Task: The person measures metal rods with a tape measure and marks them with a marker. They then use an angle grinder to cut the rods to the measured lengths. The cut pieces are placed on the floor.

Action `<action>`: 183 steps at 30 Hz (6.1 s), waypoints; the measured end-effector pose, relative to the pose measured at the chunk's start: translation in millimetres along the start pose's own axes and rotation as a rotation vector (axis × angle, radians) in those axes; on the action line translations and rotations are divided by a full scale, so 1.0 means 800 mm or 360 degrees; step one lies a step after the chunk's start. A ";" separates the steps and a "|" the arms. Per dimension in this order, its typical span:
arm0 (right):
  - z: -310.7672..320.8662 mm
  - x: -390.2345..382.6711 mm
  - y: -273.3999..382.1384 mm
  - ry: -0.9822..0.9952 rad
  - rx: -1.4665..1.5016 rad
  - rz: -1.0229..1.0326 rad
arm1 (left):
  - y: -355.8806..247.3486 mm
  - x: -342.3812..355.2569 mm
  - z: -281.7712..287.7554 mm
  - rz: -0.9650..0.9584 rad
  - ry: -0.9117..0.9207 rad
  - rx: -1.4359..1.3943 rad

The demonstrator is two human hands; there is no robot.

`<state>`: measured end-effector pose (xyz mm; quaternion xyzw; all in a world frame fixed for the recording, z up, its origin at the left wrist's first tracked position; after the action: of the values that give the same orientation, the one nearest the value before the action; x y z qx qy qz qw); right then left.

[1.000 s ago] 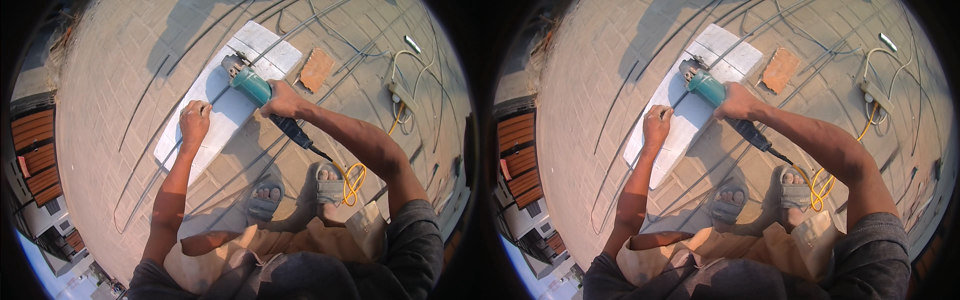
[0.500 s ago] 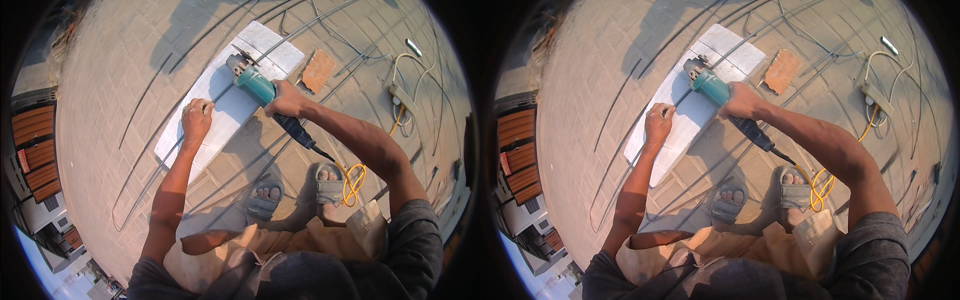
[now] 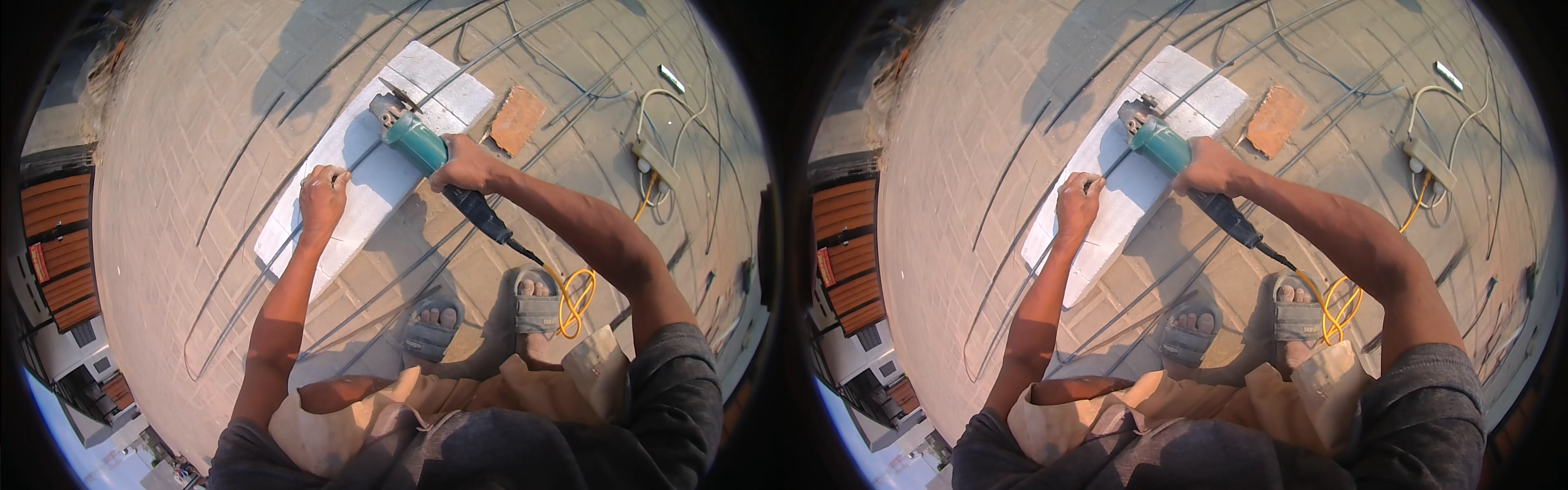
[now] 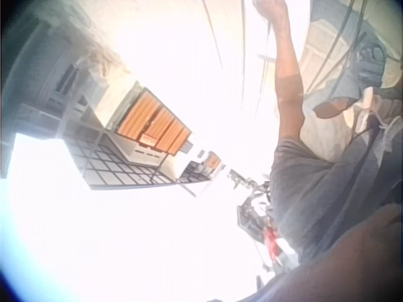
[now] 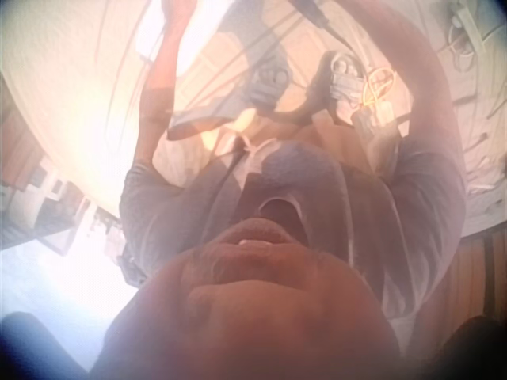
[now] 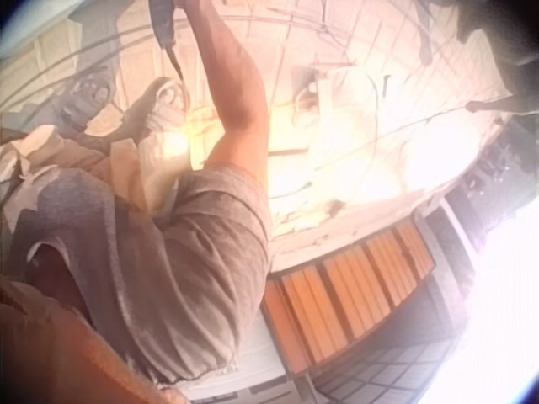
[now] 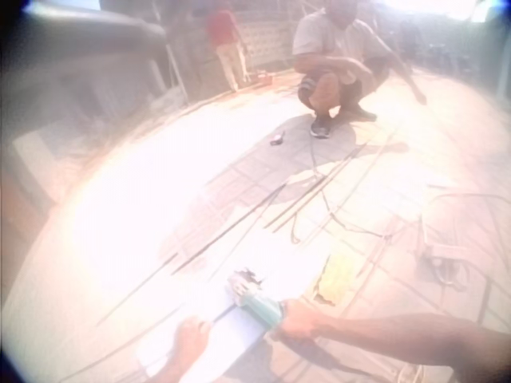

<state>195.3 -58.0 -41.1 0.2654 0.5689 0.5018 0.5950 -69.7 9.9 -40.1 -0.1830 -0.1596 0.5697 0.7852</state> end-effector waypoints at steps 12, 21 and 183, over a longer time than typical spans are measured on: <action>0.000 0.008 -0.006 0.0024 0.0000 -0.0002 | -0.001 -0.001 0.000 -0.0050 -0.0042 0.0053; 0.002 -0.004 -0.010 0.0029 -0.0033 0.0033 | -0.004 0.000 0.001 -0.0097 -0.0056 0.0026; -0.094 -0.062 0.050 0.1036 0.1526 0.0066 | -0.120 -0.016 0.014 0.0815 0.0627 -0.2554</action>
<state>119.9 -107.8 -0.8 0.3485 0.8810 0.2553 0.1927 1.6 -28.1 14.0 -0.8077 -0.3284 0.4021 0.2794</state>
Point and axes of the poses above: each hand's wrist, its own x-axis towards the middle knuckle, its own z-axis out of the back of the hand, y = z × x, the point moved 8 cm from there along x, towards the middle knuckle, and after that the axes turned 4 degrees about z, right-handed, at the moved point
